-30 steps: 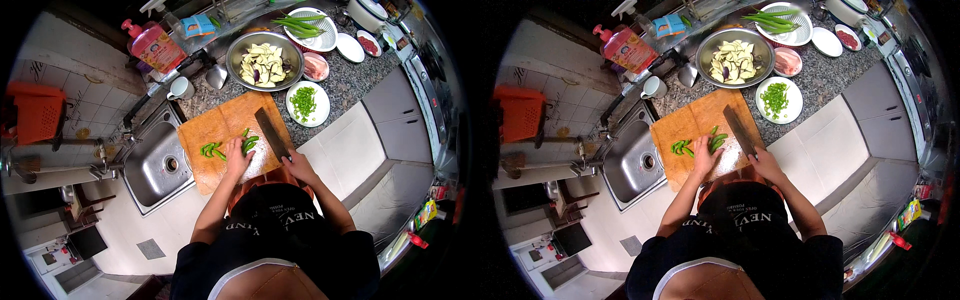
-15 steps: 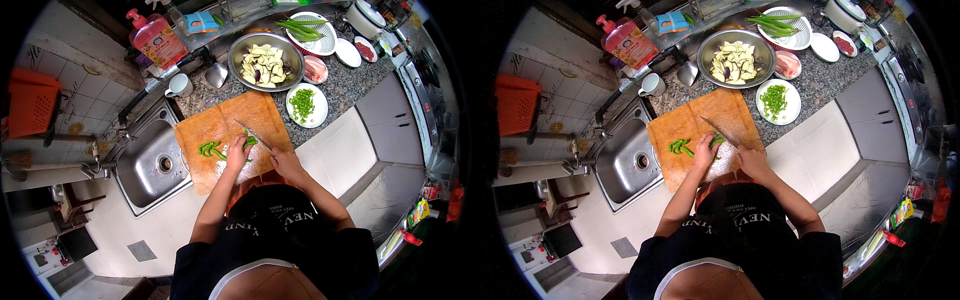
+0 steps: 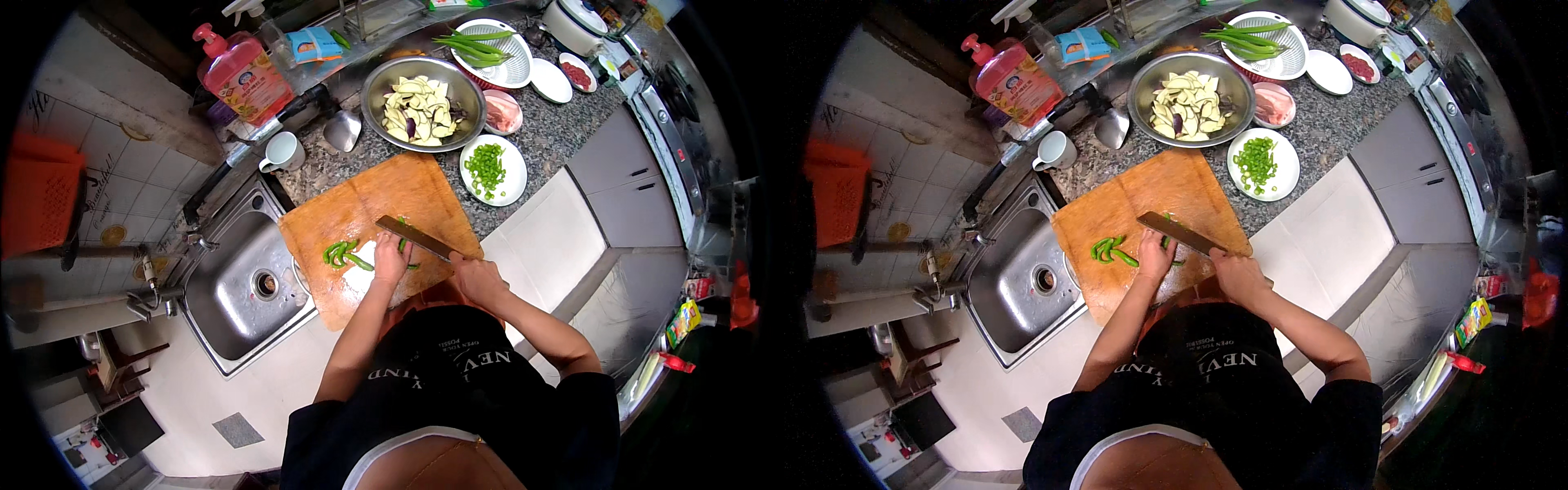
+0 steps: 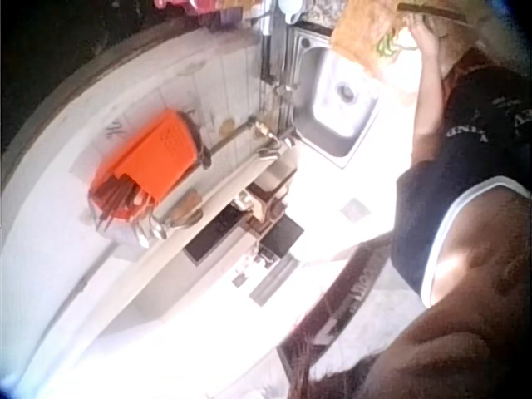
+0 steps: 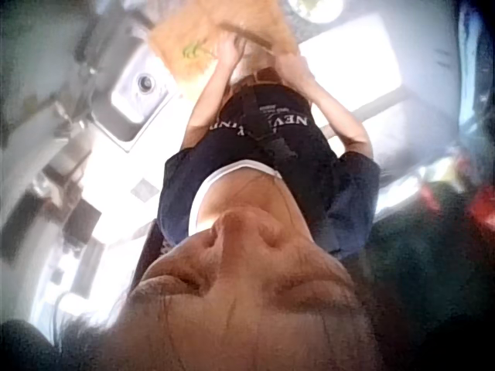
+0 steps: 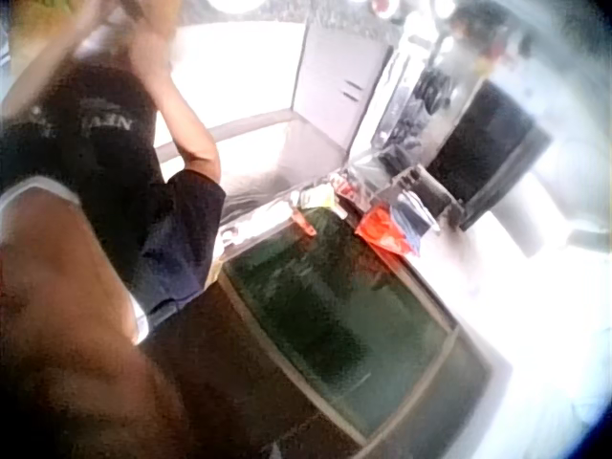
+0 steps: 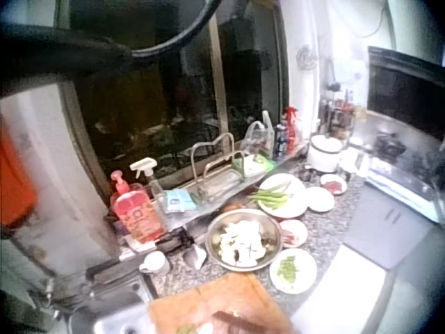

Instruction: The person chops green peppers on a wooden cutting board with a cleaver and moves the chopped pieces into a small bowl.

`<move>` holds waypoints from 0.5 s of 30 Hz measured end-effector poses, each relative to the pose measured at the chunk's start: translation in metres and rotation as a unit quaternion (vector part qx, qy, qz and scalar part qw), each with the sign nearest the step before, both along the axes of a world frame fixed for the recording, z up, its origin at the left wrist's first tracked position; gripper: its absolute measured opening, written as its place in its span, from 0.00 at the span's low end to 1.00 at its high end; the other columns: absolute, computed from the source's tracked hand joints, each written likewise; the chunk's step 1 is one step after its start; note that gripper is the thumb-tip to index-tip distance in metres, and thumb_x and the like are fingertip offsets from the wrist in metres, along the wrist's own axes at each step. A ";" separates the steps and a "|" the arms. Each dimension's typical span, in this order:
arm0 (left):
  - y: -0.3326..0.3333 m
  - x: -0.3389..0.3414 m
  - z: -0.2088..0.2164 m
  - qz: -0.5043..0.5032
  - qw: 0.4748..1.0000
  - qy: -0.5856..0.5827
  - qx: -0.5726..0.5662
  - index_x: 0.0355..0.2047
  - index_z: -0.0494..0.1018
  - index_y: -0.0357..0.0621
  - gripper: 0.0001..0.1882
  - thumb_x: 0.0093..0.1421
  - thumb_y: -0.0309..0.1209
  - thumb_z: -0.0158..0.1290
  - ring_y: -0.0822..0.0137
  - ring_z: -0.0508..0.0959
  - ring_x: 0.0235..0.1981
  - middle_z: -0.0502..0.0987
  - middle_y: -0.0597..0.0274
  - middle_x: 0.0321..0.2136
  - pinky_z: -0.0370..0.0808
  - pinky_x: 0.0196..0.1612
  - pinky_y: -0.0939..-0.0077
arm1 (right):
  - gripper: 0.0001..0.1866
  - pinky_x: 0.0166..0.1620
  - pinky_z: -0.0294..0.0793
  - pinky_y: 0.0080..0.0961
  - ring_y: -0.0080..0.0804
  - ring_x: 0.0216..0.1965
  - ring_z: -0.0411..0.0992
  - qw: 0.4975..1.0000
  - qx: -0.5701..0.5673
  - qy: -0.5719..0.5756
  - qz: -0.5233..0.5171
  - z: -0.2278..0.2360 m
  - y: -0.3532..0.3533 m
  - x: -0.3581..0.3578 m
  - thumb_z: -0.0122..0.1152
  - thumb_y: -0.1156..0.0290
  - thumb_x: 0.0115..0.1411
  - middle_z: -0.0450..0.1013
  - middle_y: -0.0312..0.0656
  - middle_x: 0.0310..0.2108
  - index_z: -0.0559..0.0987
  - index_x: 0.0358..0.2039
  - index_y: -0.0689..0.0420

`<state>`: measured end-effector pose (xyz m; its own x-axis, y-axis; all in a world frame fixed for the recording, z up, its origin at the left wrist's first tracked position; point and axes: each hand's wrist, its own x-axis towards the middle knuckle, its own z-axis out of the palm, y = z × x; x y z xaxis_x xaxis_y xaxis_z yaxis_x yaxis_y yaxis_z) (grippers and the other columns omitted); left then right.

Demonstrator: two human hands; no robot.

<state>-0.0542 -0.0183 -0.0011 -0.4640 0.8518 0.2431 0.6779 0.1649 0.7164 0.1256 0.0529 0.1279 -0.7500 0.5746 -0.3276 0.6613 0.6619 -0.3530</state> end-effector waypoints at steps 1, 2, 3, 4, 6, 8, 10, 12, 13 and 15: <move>0.001 0.000 -0.001 -0.003 1.000 -0.005 0.008 0.37 0.74 0.38 0.15 0.46 0.23 0.58 0.48 0.72 0.41 0.74 0.47 0.36 0.70 0.45 0.62 | 0.05 0.29 0.74 0.46 0.53 0.25 0.74 1.000 0.007 0.003 -0.001 -0.005 0.000 0.002 0.44 0.74 0.55 0.73 0.53 0.21 0.67 0.32 0.59; 0.001 -0.001 -0.003 -0.006 1.000 -0.005 0.010 0.37 0.74 0.38 0.15 0.46 0.23 0.58 0.48 0.72 0.41 0.74 0.47 0.36 0.70 0.45 0.61 | 0.04 0.28 0.74 0.46 0.53 0.24 0.74 1.000 0.012 0.007 -0.002 -0.008 0.000 0.001 0.44 0.75 0.55 0.73 0.53 0.21 0.67 0.31 0.59; 0.001 -0.001 -0.004 -0.009 1.000 -0.006 0.013 0.37 0.74 0.38 0.15 0.46 0.23 0.58 0.48 0.72 0.41 0.74 0.47 0.36 0.70 0.45 0.61 | 0.04 0.28 0.74 0.46 0.53 0.24 0.75 1.000 0.009 -0.003 -0.005 -0.008 0.000 0.000 0.44 0.74 0.55 0.73 0.53 0.21 0.67 0.31 0.59; 0.002 -0.001 -0.005 -0.011 1.000 -0.007 0.015 0.37 0.74 0.38 0.16 0.45 0.23 0.58 0.48 0.72 0.41 0.74 0.47 0.36 0.70 0.45 0.61 | 0.04 0.28 0.74 0.46 0.52 0.24 0.75 1.000 0.006 -0.013 -0.008 -0.007 0.001 -0.002 0.45 0.74 0.55 0.73 0.53 0.21 0.67 0.31 0.59; 0.001 -0.001 -0.004 -0.005 1.000 -0.002 0.023 0.38 0.74 0.39 0.16 0.46 0.22 0.57 0.50 0.71 0.40 0.74 0.50 0.37 0.69 0.45 0.63 | 0.04 0.27 0.73 0.46 0.52 0.24 0.75 0.999 -0.005 -0.032 -0.009 -0.003 0.000 -0.003 0.45 0.74 0.54 0.73 0.54 0.20 0.67 0.31 0.59; 0.001 -0.001 -0.002 -0.003 1.000 -0.009 0.017 0.38 0.74 0.40 0.17 0.45 0.21 0.57 0.51 0.71 0.40 0.74 0.52 0.37 0.69 0.46 0.64 | 0.05 0.26 0.73 0.46 0.52 0.24 0.75 0.999 -0.018 -0.050 -0.005 0.003 0.002 -0.003 0.45 0.74 0.54 0.73 0.54 0.20 0.67 0.31 0.59; -0.001 0.000 -0.001 -0.004 1.000 -0.028 -0.004 0.39 0.74 0.40 0.17 0.45 0.21 0.57 0.51 0.71 0.41 0.74 0.53 0.38 0.69 0.46 0.64 | 0.05 0.26 0.73 0.47 0.52 0.24 0.75 0.998 -0.036 -0.057 -0.016 0.003 0.000 -0.002 0.45 0.74 0.54 0.73 0.54 0.20 0.67 0.32 0.58; 0.000 -0.001 0.003 -0.009 1.000 -0.022 0.017 0.39 0.74 0.40 0.18 0.45 0.20 0.58 0.51 0.71 0.41 0.74 0.53 0.38 0.69 0.46 0.64 | 0.05 0.26 0.73 0.48 0.53 0.24 0.74 0.997 -0.044 -0.056 -0.022 -0.001 -0.002 -0.004 0.45 0.74 0.54 0.73 0.54 0.20 0.67 0.32 0.58; -0.001 -0.001 0.004 -0.012 0.999 -0.020 0.027 0.40 0.74 0.41 0.18 0.45 0.20 0.58 0.51 0.71 0.41 0.74 0.53 0.38 0.69 0.46 0.64 | 0.06 0.27 0.72 0.49 0.53 0.24 0.74 0.998 -0.042 -0.049 -0.021 -0.006 -0.002 -0.006 0.45 0.74 0.54 0.73 0.54 0.20 0.67 0.33 0.58; -0.001 -0.002 0.001 -0.013 0.999 -0.025 0.021 0.40 0.74 0.41 0.19 0.44 0.20 0.57 0.51 0.71 0.40 0.74 0.54 0.37 0.69 0.46 0.64 | 0.07 0.26 0.72 0.48 0.53 0.24 0.74 0.999 -0.030 -0.023 -0.018 -0.022 0.001 -0.009 0.45 0.74 0.54 0.73 0.53 0.20 0.67 0.34 0.58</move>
